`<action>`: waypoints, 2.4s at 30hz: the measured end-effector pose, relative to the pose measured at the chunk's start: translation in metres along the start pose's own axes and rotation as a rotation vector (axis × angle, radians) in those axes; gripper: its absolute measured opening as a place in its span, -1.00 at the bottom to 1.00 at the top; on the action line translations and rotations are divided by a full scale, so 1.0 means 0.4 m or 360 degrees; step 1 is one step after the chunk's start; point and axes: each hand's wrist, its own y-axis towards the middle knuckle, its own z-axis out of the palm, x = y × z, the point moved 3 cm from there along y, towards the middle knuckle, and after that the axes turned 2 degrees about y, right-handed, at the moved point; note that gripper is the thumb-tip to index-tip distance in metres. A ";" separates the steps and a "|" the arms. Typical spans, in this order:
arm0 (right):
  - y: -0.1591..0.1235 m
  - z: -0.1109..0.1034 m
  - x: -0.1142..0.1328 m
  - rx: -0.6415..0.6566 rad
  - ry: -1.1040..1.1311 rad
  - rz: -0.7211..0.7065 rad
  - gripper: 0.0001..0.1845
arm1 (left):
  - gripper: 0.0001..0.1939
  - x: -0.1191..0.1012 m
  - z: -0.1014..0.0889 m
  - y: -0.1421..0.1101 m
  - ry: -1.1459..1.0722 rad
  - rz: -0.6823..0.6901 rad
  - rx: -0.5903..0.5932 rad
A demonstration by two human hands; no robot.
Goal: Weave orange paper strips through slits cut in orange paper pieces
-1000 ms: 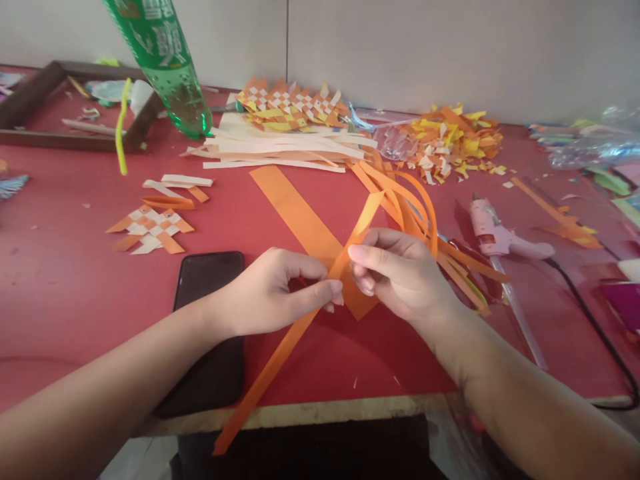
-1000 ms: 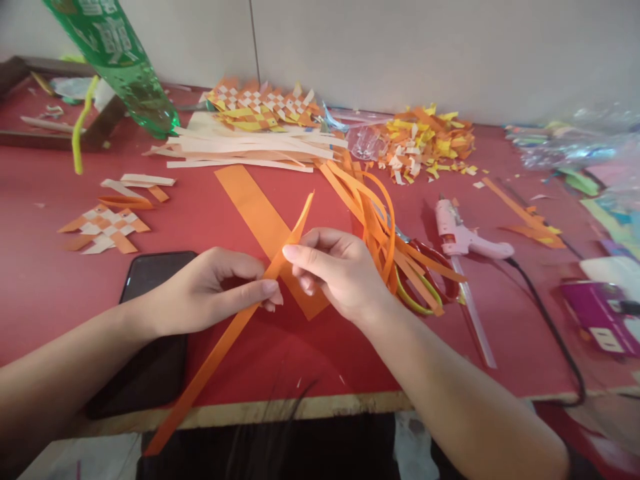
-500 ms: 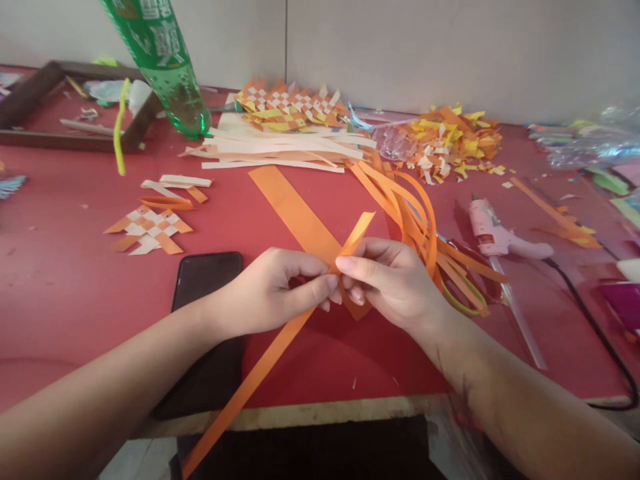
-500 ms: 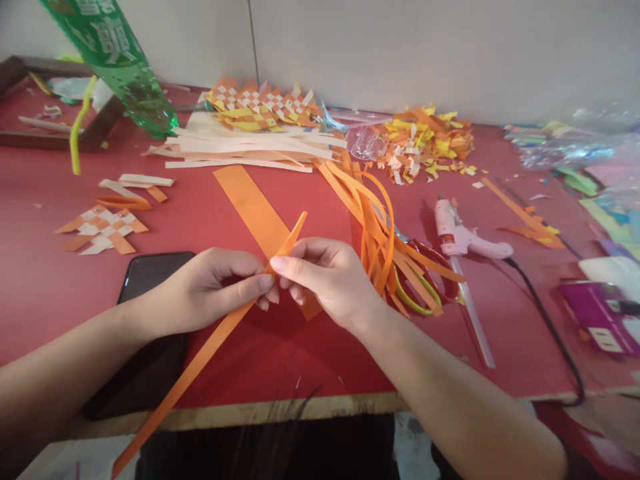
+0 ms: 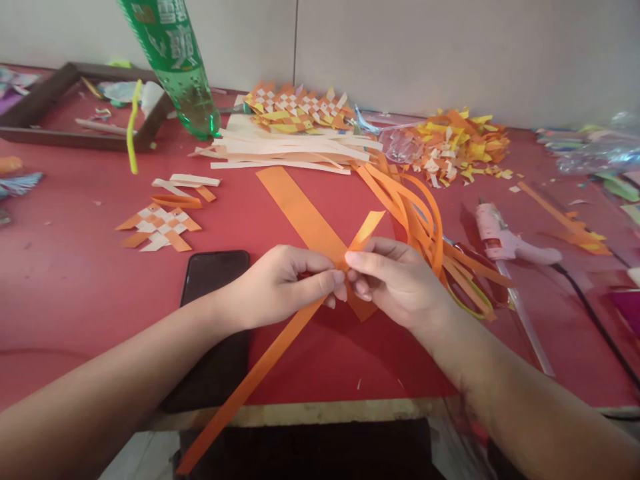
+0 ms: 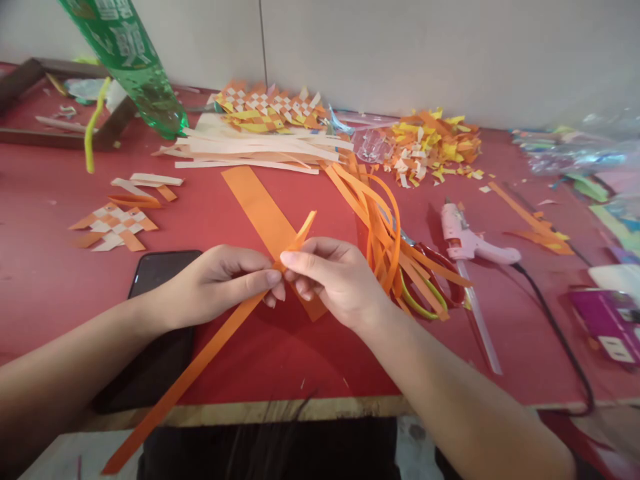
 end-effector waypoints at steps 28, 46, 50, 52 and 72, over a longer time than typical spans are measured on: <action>0.003 -0.007 0.012 -0.0103 0.0081 -0.0096 -0.74 | -0.69 0.000 0.002 0.002 0.0061 -0.0064 -0.0046; 0.004 -0.012 0.018 -0.0179 -0.0118 -0.0236 -0.84 | -0.87 0.004 -0.007 0.011 -0.0001 -0.0002 -0.0262; 0.012 -0.021 0.023 -0.0310 -0.0012 -0.0288 -0.84 | -0.84 0.018 -0.018 0.012 -0.0210 -0.0166 -0.0523; 0.013 -0.022 0.021 -0.0308 -0.0013 -0.0283 -0.84 | -0.83 0.026 -0.029 0.013 -0.0396 -0.0191 -0.0704; -0.016 -0.001 0.005 0.0087 -0.0685 -0.0168 -0.80 | -0.81 0.023 -0.029 0.011 -0.0759 -0.0277 -0.0704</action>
